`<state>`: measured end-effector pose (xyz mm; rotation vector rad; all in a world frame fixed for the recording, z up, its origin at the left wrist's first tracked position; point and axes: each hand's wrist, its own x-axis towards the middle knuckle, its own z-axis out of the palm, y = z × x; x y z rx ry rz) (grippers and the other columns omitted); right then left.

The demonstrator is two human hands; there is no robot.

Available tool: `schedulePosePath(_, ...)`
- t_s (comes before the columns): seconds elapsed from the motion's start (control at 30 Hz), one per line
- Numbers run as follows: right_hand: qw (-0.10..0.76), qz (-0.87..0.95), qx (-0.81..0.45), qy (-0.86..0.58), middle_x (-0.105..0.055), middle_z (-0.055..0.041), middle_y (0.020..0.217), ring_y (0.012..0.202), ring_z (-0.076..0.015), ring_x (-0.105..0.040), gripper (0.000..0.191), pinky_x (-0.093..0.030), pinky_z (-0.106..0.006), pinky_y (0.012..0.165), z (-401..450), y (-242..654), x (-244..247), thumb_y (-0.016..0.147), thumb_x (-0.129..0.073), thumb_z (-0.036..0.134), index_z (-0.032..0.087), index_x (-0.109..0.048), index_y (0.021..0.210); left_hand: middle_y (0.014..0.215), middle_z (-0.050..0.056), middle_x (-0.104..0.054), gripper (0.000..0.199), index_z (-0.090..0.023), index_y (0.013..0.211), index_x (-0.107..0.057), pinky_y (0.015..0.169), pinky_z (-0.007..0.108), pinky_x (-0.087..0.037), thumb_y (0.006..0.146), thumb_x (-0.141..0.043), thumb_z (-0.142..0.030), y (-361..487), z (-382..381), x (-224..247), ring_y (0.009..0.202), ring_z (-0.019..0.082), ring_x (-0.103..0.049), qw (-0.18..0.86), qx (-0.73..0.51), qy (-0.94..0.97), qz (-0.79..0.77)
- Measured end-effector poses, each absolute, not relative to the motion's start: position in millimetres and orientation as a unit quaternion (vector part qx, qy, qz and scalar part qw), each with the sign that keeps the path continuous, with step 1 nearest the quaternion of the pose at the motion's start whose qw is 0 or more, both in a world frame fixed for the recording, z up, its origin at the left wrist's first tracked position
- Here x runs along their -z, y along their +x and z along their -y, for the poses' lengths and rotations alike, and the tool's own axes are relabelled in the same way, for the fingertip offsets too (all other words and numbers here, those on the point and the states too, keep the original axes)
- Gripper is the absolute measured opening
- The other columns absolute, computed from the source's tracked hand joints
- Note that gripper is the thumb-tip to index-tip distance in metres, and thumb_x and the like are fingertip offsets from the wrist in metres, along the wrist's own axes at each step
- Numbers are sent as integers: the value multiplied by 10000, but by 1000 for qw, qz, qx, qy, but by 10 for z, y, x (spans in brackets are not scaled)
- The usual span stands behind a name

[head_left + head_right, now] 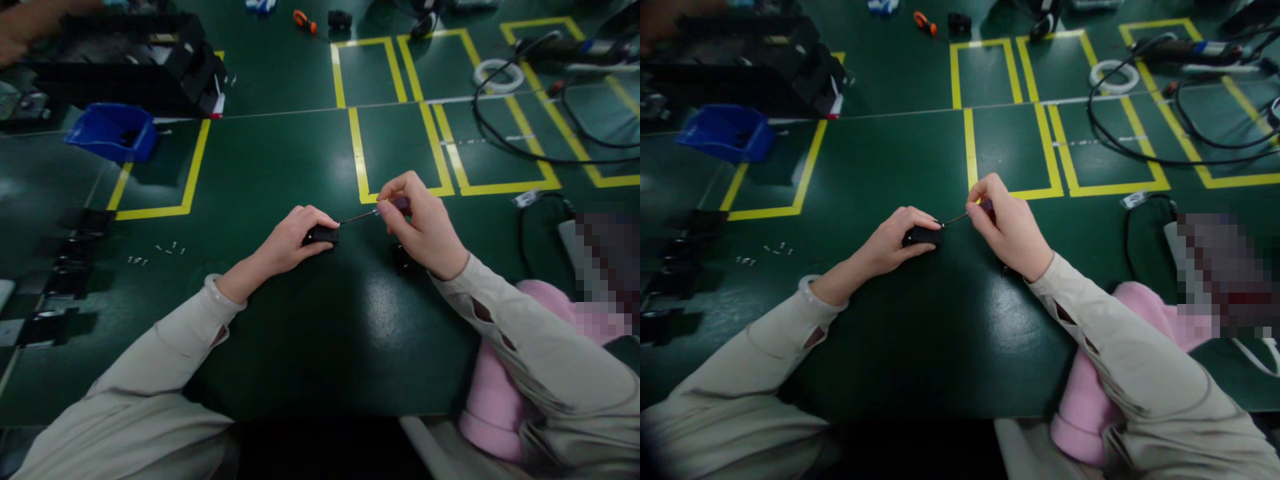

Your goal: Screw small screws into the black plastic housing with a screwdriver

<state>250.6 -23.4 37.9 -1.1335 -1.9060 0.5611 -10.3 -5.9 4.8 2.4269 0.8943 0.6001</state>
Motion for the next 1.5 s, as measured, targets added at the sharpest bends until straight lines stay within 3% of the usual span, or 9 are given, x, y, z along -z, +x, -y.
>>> schedulePosePath(0.13,406,760,-221,-457,-513,55,633,499,-82,-506,101,-381,-259,511,232,2510,-387,943,-543,256,219,-500,859,1180,51,-650,276,-208,1199,-576,960,363,-435,956,-635,-327,-104,60,-44,1086,211,-588,237,-221,889,-324)
schedulePosePath(0.3,412,762,-221,-448,-536,35,732,546,-87,-533,41,-414,-268,540,231,2503,-391,918,-543,206,216,-504,926,1180,54,-651,279,-207,1199,-578,964,367,-441,956,-633,-334,-105,54,-45,1090,216,-589,239,-218,888,-326)
schedulePosePath(0.47,401,762,-221,-457,-497,61,601,484,-87,-497,127,-365,-264,502,239,2498,-400,949,-542,285,227,-487,851,1187,57,-651,277,-211,1198,-582,973,375,-439,959,-625,-345,-104,57,-43,1100,222,-590,245,-217,885,-331)
schedulePosePath(0.57,409,761,-225,-450,-523,53,671,504,-85,-517,38,-404,-267,519,240,2497,-395,929,-531,221,226,-494,925,1186,60,-655,276,-210,1193,-585,976,380,-436,960,-620,-354,-100,60,-46,1102,225,-592,247,-216,884,-333)
schedulePosePath(0.77,410,762,-220,-451,-544,42,682,533,-85,-533,113,-405,-264,523,239,2498,-391,940,-549,271,219,-491,858,1188,56,-654,274,-210,1199,-583,965,373,-437,960,-620,-340,-98,55,-54,1091,217,-589,246,-215,885,-332)
schedulePosePath(0.97,423,765,-215,-435,-575,19,809,589,-85,-558,59,-447,-265,562,233,2499,-380,914,-536,208,214,-500,960,1187,56,-656,275,-211,1197,-583,975,375,-436,958,-626,-339,-105,51,-35,1102,218,-592,244,-219,886,-327)
schedulePosePath(1.17,403,755,-230,-463,-501,64,598,490,-89,-507,114,-377,-266,513,240,2502,-391,956,-527,293,224,-492,872,1185,52,-656,275,-215,1203,-580,980,374,-433,958,-630,-330,-104,55,-35,1103,213,-593,241,-224,887,-323)
schedulePosePath(1.33,414,753,-241,-451,-534,42,714,564,-96,-546,61,-427,-279,566,239,2504,-396,917,-527,195,216,-501,968,1184,49,-657,269,-210,1197,-584,975,369,-435,955,-635,-315,-105,56,-45,1102,212,-593,241,-219,888,-325)
schedulePosePath(1.5,402,754,-240,-461,-532,46,642,535,-103,-535,142,-398,-287,540,232,2515,-395,943,-549,317,225,-494,849,1184,54,-661,277,-215,1194,-586,981,378,-432,955,-629,-348,-106,58,-49,1103,219,-595,248,-220,885,-328)
